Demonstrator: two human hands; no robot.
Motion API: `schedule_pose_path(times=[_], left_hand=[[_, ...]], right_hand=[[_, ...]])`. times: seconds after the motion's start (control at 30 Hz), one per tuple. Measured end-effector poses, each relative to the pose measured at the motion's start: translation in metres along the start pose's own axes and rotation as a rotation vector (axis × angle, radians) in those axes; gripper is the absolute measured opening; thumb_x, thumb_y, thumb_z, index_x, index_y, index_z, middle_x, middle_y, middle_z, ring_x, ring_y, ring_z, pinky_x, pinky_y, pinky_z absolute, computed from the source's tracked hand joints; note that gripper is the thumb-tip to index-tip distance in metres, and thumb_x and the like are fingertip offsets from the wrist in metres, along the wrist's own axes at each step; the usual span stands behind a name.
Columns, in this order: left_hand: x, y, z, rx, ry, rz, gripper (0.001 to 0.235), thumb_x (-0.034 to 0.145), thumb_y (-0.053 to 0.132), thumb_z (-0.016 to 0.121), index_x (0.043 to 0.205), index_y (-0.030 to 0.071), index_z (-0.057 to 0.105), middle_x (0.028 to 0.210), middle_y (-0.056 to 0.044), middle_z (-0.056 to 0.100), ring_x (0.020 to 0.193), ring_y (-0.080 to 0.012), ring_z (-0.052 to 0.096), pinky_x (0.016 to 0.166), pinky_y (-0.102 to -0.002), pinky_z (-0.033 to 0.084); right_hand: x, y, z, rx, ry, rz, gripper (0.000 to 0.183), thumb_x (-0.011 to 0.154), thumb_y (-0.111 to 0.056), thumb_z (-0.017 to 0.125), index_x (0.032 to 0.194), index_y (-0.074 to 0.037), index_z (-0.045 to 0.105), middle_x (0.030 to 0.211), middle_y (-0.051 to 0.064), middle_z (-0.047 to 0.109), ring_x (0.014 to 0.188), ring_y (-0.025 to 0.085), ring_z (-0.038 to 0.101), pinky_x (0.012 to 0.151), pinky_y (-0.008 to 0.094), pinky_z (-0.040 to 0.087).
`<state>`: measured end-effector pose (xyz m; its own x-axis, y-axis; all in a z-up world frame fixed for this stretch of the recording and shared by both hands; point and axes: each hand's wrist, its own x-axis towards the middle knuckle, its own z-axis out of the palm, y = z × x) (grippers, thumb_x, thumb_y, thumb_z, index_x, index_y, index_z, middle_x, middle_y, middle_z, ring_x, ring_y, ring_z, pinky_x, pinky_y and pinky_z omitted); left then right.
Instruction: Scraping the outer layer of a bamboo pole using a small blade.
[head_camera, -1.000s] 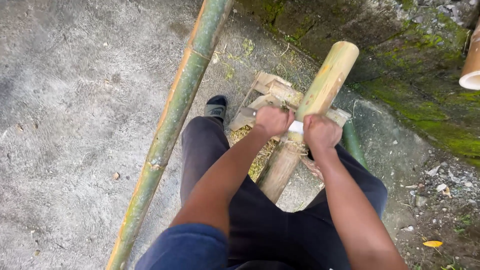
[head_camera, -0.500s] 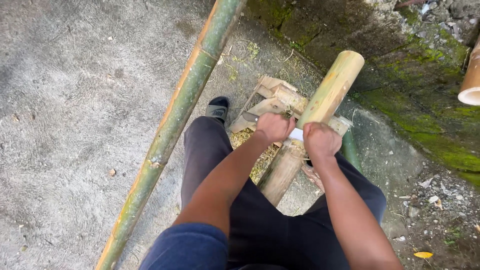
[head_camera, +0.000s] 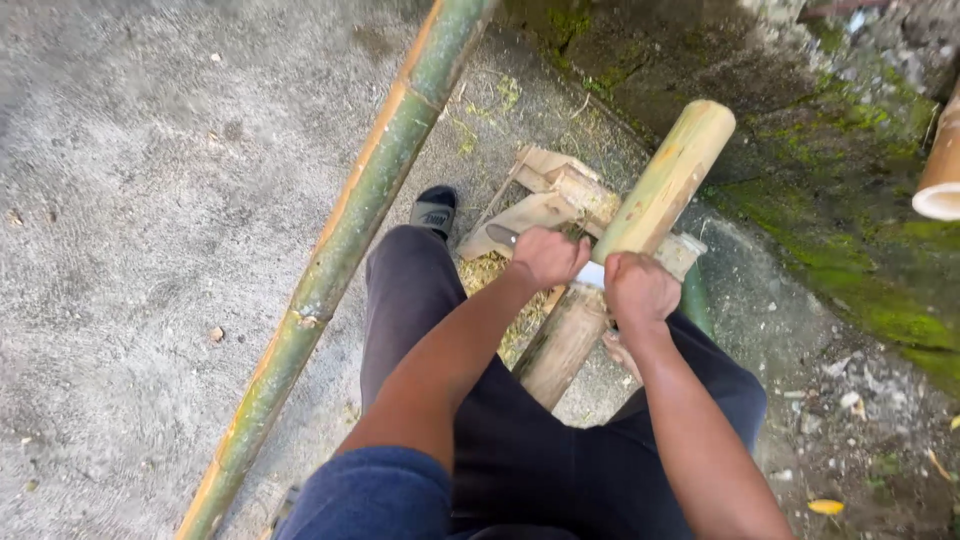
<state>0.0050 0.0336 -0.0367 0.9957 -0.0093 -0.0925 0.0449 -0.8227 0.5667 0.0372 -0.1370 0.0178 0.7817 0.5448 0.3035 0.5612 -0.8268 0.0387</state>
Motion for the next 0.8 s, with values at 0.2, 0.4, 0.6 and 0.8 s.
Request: schedule_pose_path(times=[0.2, 0.4, 0.6, 0.8], left_hand=[[-0.007, 0.005, 0.002, -0.003, -0.076, -0.019, 0.065, 0.105, 0.042, 0.031, 0.060, 0.015, 0.070, 0.064, -0.012, 0.072, 0.057, -0.0326, 0.070, 0.060, -0.047, 0.056], [0.004, 0.016, -0.005, 0.044, -0.060, 0.054, 0.064, 0.104, 0.042, 0.034, 0.060, 0.016, 0.073, 0.065, -0.011, 0.073, 0.059, -0.0320, 0.070, 0.062, -0.047, 0.057], [0.005, 0.030, -0.021, 0.068, -0.140, 0.076, 0.060, 0.102, 0.041, 0.036, 0.062, 0.016, 0.073, 0.066, -0.010, 0.073, 0.056, -0.0298, 0.071, 0.060, -0.046, 0.058], [0.003, 0.030, -0.024, 0.134, -0.181, 0.104, 0.050, 0.101, 0.038, 0.035, 0.073, 0.019, 0.072, 0.069, -0.008, 0.074, 0.059, -0.0292, 0.073, 0.057, -0.047, 0.059]], right_hand=[[-0.013, 0.000, -0.004, -0.002, -0.083, 0.060, 0.031, 0.096, -0.024, 0.069, 0.067, -0.011, 0.069, 0.068, 0.012, 0.067, 0.053, 0.030, 0.063, 0.052, 0.044, 0.050], [-0.008, 0.009, -0.002, 0.069, 0.017, 0.158, 0.029, 0.093, -0.022, 0.068, 0.067, -0.011, 0.069, 0.068, 0.013, 0.068, 0.056, 0.032, 0.065, 0.053, 0.045, 0.051], [-0.024, 0.016, -0.003, 0.043, 0.017, 0.173, 0.031, 0.093, -0.024, 0.068, 0.066, -0.009, 0.067, 0.067, 0.014, 0.067, 0.055, 0.033, 0.065, 0.054, 0.047, 0.051], [-0.032, 0.013, -0.001, 0.100, 0.041, 0.225, 0.031, 0.095, -0.024, 0.064, 0.070, -0.008, 0.068, 0.070, 0.015, 0.068, 0.058, 0.034, 0.065, 0.057, 0.047, 0.053]])
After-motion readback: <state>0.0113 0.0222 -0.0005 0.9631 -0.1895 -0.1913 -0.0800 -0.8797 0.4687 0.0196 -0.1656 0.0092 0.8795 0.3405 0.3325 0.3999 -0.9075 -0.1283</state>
